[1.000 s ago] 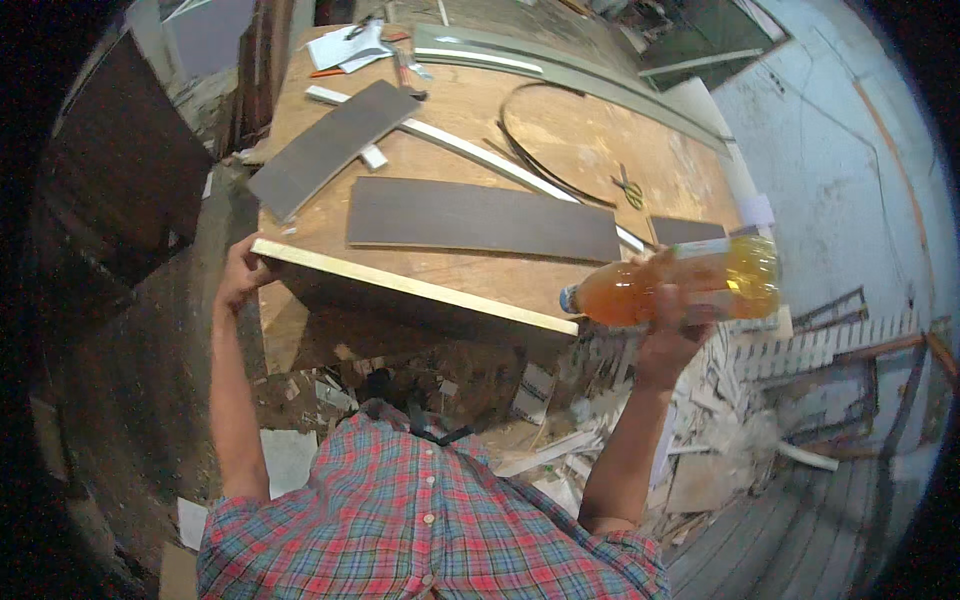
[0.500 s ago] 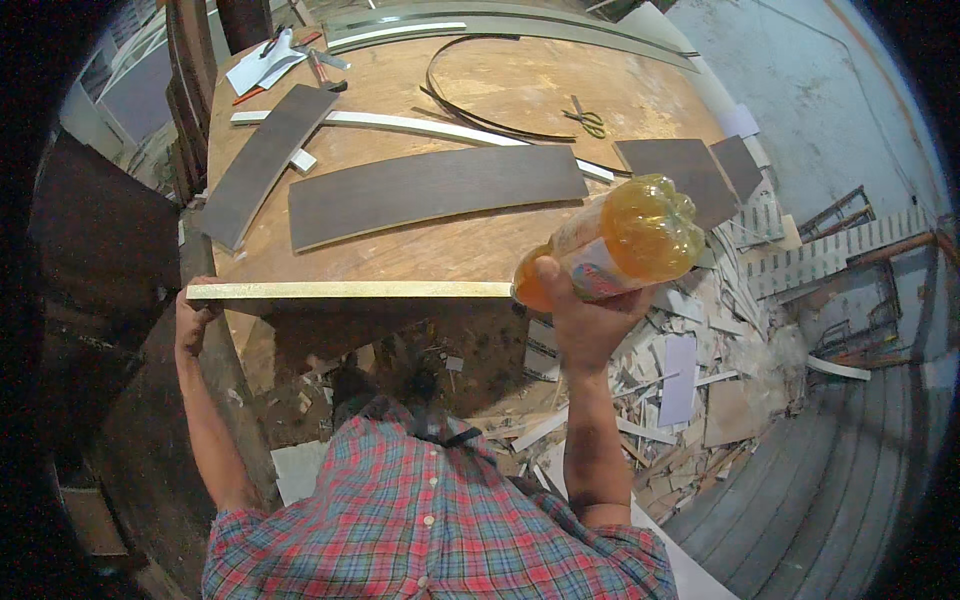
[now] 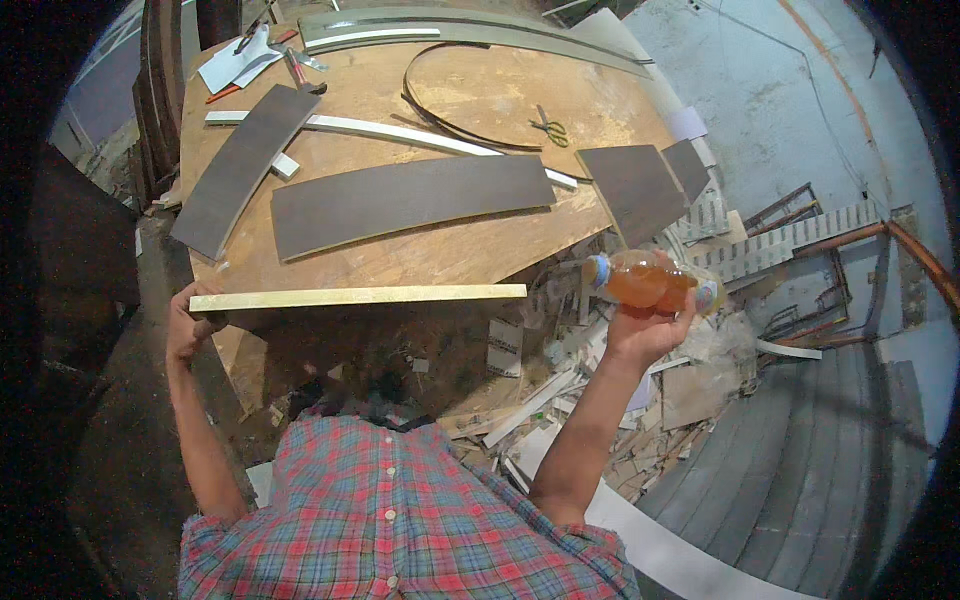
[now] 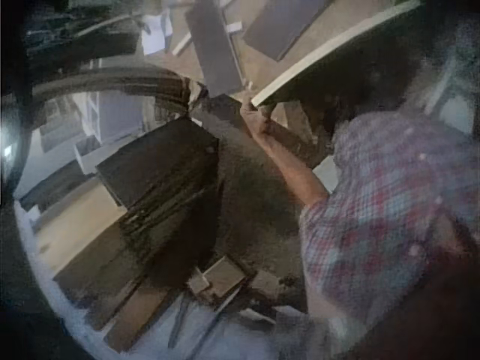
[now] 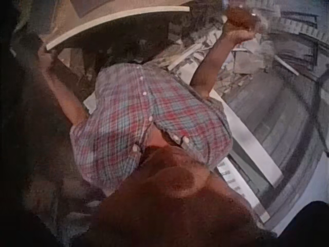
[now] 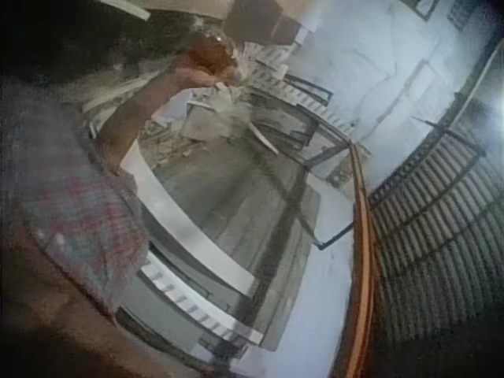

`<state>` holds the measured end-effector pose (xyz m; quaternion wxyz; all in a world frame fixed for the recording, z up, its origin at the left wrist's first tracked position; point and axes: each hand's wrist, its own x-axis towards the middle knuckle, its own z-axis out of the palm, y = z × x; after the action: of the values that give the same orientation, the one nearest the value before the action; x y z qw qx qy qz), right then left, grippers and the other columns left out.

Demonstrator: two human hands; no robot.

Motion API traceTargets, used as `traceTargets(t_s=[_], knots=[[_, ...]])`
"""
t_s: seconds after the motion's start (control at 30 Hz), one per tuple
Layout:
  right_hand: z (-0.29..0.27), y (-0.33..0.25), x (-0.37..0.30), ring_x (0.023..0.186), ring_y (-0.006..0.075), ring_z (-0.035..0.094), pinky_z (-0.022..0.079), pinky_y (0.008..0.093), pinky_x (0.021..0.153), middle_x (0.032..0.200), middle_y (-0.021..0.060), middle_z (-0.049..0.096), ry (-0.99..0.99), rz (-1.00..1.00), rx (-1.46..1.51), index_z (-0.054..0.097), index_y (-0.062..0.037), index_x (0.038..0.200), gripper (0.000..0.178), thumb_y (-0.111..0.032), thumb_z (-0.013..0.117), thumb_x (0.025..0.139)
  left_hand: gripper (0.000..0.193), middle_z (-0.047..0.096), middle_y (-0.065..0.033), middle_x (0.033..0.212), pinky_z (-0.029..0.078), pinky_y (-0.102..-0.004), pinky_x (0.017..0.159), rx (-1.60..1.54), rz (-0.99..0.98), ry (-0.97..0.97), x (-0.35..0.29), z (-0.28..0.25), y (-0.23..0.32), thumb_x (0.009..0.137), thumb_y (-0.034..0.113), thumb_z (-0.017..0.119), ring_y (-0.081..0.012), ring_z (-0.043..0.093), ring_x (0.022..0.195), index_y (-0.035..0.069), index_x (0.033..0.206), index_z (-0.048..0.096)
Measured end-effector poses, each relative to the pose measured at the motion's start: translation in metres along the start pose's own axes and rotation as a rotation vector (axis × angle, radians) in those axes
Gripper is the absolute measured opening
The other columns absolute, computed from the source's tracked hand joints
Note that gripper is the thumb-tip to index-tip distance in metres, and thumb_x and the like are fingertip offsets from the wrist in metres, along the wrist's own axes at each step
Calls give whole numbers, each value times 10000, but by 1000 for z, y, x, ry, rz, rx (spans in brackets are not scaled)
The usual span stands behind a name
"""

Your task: The person applies adhesive from a bottle onto the edges of wooden panels and then uses a black strip to line the edges.

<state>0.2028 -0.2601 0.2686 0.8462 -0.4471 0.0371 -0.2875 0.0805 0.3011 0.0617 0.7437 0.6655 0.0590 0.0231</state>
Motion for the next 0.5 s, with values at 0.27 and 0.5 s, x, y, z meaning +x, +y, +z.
traceTargets(t_s=[0.27,0.5], knots=[[-1,39,-36,1135,280,580,518,424,956,1304,152,489,-192,-515,-626,257,-110,1431,703,-82,692,879,274,639,-9,911,568,-295,750,5,59,-11,0,0,-3,623,-9,799,-117,632,828,68,812,616],[23,56,-59,1226,223,469,413,382,1043,1340,140,415,-327,-462,-741,228,-41,1409,800,-40,755,807,282,642,-3,911,563,-280,747,27,89,-52,7,1,1,616,12,816,-109,631,841,70,805,614]])
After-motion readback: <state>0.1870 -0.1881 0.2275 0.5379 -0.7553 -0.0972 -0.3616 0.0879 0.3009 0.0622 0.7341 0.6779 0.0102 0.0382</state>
